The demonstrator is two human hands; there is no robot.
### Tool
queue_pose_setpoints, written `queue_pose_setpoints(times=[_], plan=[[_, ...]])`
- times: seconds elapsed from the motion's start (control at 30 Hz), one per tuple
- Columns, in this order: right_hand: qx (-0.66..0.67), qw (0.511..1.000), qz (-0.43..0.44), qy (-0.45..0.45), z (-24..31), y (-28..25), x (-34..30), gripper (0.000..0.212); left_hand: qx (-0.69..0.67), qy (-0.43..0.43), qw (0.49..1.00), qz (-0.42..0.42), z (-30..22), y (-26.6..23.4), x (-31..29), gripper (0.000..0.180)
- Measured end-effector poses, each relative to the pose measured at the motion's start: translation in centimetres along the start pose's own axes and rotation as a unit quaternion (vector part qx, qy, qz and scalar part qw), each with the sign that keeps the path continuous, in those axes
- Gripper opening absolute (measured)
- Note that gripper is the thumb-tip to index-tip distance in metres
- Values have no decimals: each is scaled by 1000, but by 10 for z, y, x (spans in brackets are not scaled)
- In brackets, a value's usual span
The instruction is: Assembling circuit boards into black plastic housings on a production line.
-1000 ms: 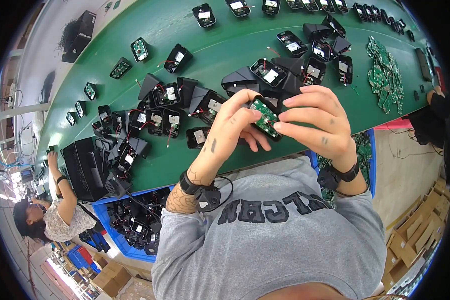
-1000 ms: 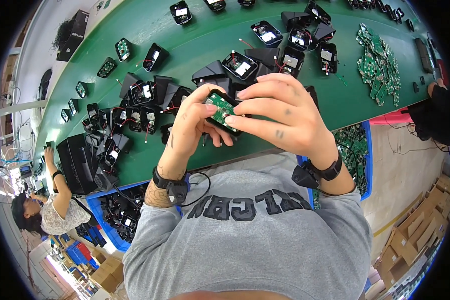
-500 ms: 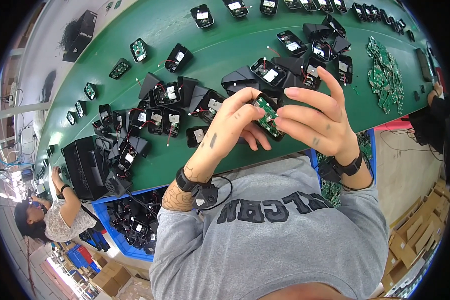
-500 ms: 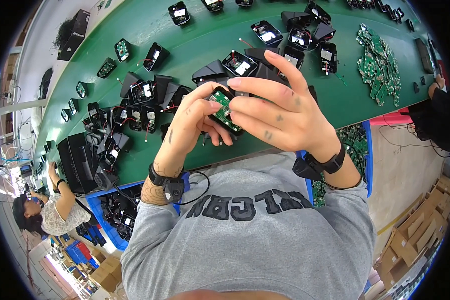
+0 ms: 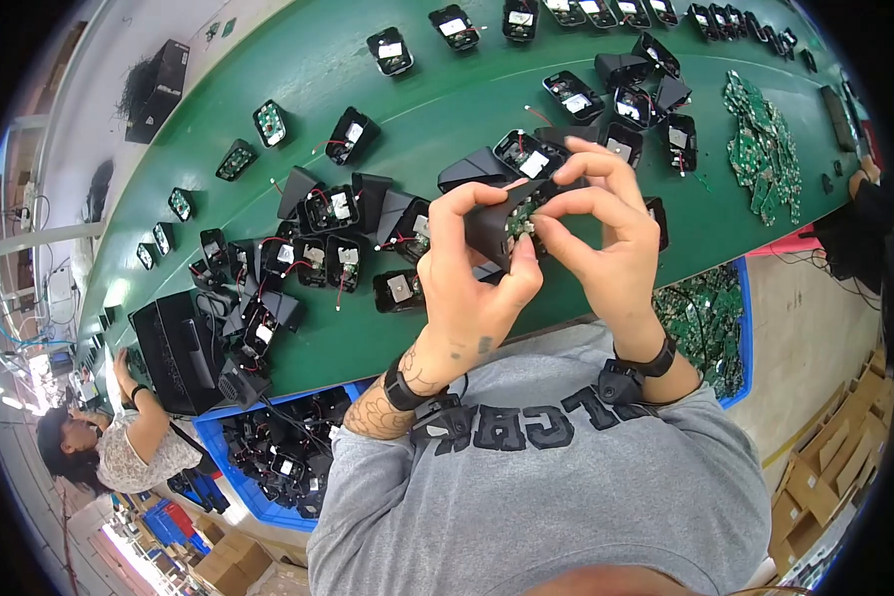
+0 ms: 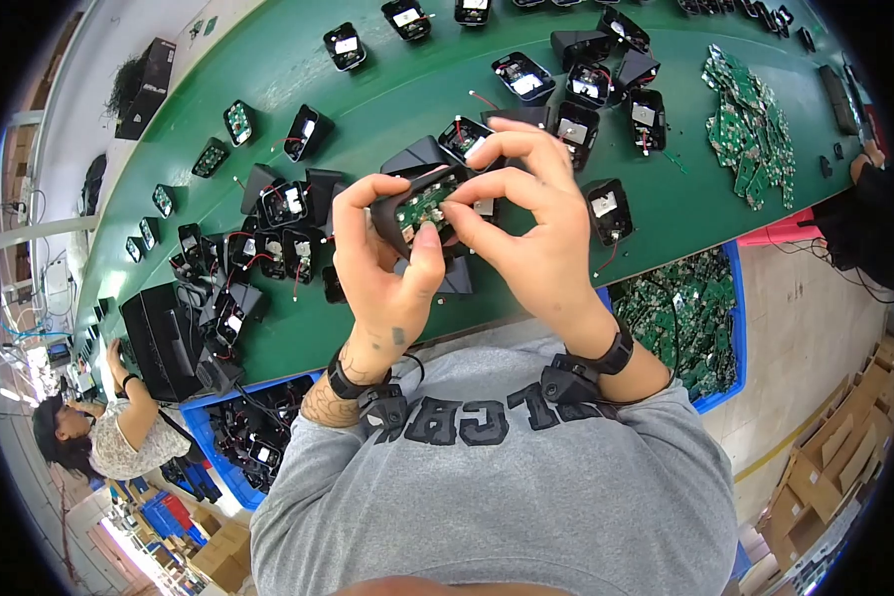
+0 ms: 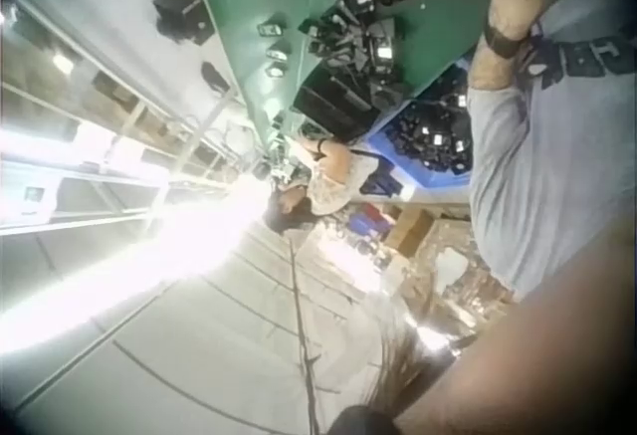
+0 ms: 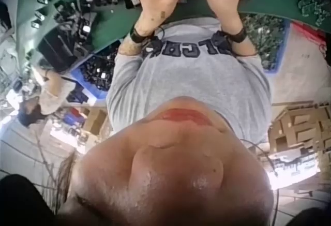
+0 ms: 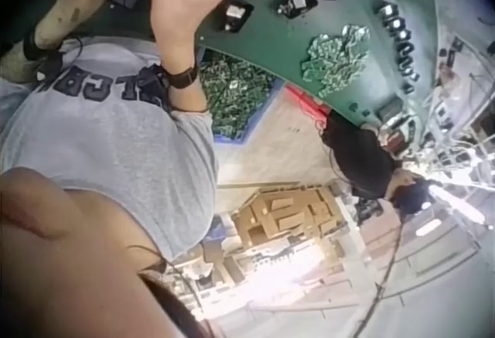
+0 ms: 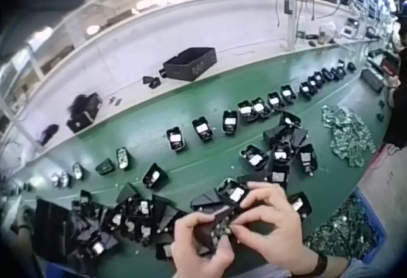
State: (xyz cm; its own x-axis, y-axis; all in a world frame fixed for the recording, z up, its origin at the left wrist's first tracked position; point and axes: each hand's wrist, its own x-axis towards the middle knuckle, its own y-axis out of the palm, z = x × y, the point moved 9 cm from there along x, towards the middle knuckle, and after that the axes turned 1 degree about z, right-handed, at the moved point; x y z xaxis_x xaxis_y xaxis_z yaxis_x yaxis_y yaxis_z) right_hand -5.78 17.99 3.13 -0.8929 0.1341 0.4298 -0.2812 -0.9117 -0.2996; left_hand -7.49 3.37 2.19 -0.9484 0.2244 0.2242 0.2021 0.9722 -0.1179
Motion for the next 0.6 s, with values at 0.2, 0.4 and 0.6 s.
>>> queue_pose_setpoints(times=[0.2,0.4,0.6], plan=[[143,984,108,-22,6,13,-3,28,12,133,991,-31,-10,-6,0,52],[32,986,159,44,-13,-40,3,25,310,162,934,75,-22,-15,35,43],[-300,902,-262,165,-137,-247,2,24,506,106,856,-2,-24,-121,139,39]])
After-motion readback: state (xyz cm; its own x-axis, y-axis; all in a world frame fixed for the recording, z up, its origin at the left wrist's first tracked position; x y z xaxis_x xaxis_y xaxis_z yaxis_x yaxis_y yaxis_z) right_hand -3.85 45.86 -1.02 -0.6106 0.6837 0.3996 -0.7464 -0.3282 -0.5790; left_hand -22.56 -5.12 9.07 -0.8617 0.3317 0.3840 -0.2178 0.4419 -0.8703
